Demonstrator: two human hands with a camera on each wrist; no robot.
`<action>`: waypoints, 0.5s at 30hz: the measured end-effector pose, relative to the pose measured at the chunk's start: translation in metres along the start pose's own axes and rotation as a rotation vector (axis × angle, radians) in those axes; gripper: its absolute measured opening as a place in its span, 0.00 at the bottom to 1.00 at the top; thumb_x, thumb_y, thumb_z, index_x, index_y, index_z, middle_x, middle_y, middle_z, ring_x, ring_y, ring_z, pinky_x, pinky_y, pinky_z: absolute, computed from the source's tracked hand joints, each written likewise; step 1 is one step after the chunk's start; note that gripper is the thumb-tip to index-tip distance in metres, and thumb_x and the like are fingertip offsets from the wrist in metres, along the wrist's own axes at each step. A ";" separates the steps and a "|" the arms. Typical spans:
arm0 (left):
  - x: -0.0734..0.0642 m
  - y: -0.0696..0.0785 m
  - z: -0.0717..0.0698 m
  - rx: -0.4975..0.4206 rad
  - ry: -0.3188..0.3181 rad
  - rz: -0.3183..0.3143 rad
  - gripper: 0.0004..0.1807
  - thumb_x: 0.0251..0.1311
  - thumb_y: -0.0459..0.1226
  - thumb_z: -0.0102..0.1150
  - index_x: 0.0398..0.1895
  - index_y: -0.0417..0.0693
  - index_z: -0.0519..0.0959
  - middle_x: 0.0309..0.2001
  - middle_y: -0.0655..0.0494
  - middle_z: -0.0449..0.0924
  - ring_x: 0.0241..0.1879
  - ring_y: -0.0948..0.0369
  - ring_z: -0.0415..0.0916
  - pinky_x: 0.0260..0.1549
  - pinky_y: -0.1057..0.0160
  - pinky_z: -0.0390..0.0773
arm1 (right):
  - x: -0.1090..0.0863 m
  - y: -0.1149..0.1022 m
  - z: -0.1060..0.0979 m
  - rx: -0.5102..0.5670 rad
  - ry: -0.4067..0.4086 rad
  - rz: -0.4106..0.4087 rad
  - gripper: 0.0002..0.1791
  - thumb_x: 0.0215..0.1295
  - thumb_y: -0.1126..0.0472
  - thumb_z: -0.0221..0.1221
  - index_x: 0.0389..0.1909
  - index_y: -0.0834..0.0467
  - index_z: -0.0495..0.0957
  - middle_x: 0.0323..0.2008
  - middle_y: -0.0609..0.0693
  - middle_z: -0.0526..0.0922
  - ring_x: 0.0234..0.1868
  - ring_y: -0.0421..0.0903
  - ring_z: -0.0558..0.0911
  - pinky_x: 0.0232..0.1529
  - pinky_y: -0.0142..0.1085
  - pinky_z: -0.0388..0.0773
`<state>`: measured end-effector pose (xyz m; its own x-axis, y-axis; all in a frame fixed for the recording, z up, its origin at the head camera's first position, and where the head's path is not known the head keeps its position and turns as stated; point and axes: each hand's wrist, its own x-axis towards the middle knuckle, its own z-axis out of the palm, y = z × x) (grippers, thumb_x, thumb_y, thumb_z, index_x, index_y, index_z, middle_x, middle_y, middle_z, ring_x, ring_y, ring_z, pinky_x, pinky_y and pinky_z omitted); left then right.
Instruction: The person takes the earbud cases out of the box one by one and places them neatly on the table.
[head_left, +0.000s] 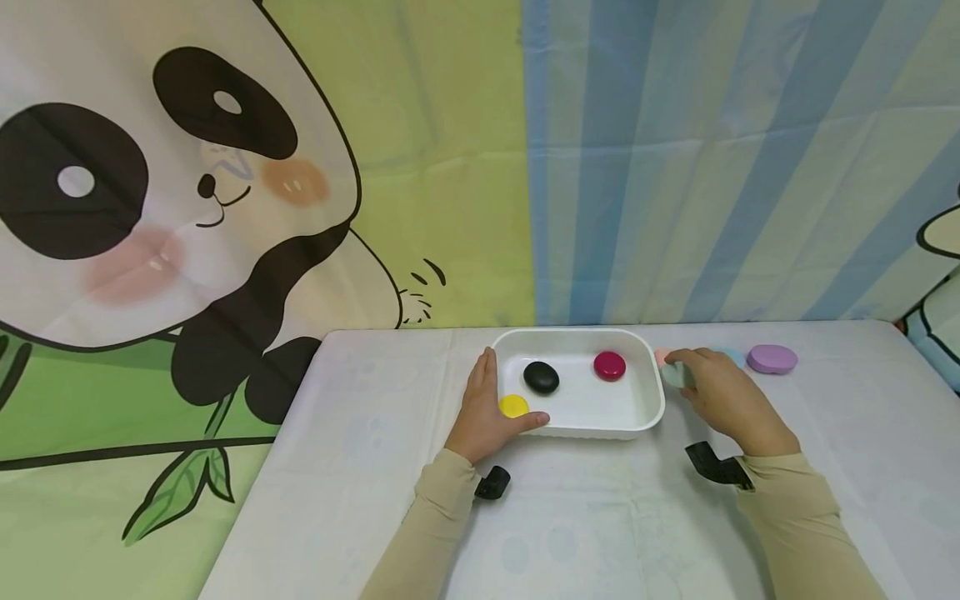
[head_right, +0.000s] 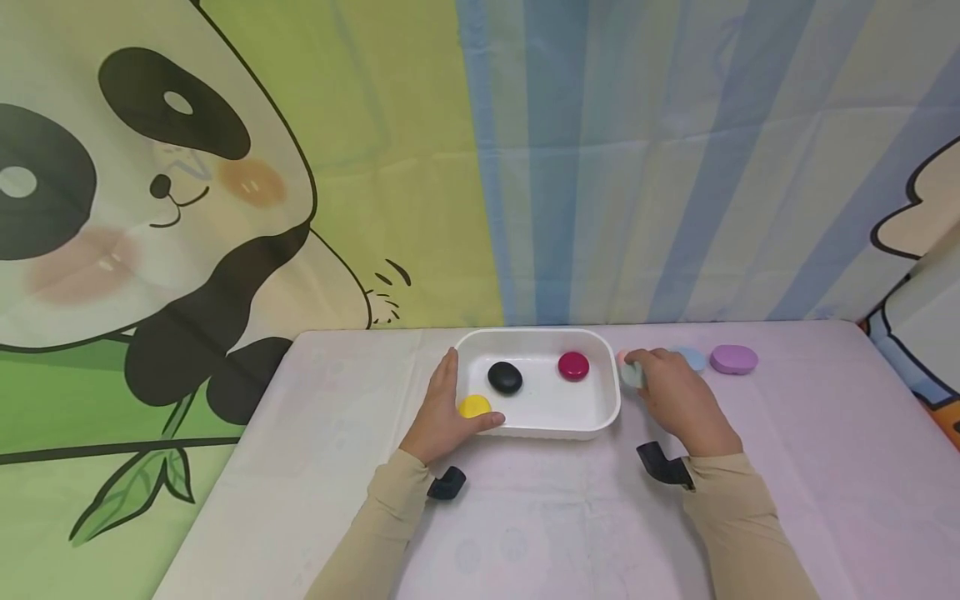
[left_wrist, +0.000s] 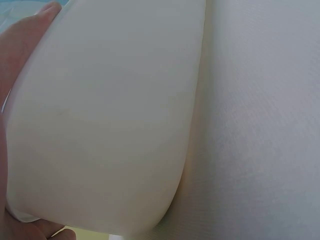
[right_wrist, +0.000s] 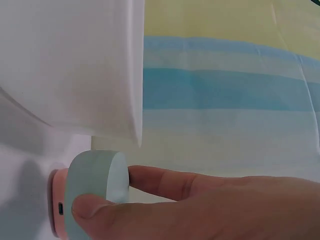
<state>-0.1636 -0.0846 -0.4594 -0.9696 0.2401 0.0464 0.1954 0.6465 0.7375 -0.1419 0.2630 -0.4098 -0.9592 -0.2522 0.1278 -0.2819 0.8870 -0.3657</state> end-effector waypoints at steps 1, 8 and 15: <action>0.000 0.000 0.000 -0.003 0.002 0.002 0.74 0.43 0.65 0.74 0.82 0.48 0.37 0.82 0.50 0.36 0.79 0.54 0.38 0.74 0.50 0.49 | 0.000 0.000 0.001 0.002 -0.006 0.003 0.26 0.53 0.76 0.69 0.55 0.69 0.76 0.49 0.72 0.79 0.50 0.71 0.78 0.51 0.63 0.75; 0.000 0.001 0.000 -0.008 0.008 0.009 0.74 0.42 0.66 0.75 0.82 0.47 0.37 0.81 0.47 0.37 0.79 0.52 0.39 0.74 0.47 0.51 | 0.001 0.002 0.007 0.013 -0.029 0.002 0.25 0.51 0.75 0.71 0.52 0.71 0.77 0.46 0.70 0.80 0.48 0.70 0.79 0.49 0.62 0.77; 0.000 0.000 0.000 0.000 -0.004 -0.001 0.74 0.43 0.67 0.73 0.82 0.49 0.36 0.82 0.50 0.35 0.79 0.53 0.38 0.74 0.48 0.50 | 0.001 0.004 0.012 0.008 -0.043 0.007 0.23 0.51 0.74 0.71 0.49 0.69 0.79 0.43 0.68 0.80 0.45 0.68 0.79 0.47 0.61 0.77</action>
<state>-0.1641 -0.0847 -0.4594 -0.9692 0.2424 0.0430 0.1945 0.6465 0.7377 -0.1448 0.2619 -0.4223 -0.9612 -0.2623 0.0852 -0.2749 0.8857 -0.3742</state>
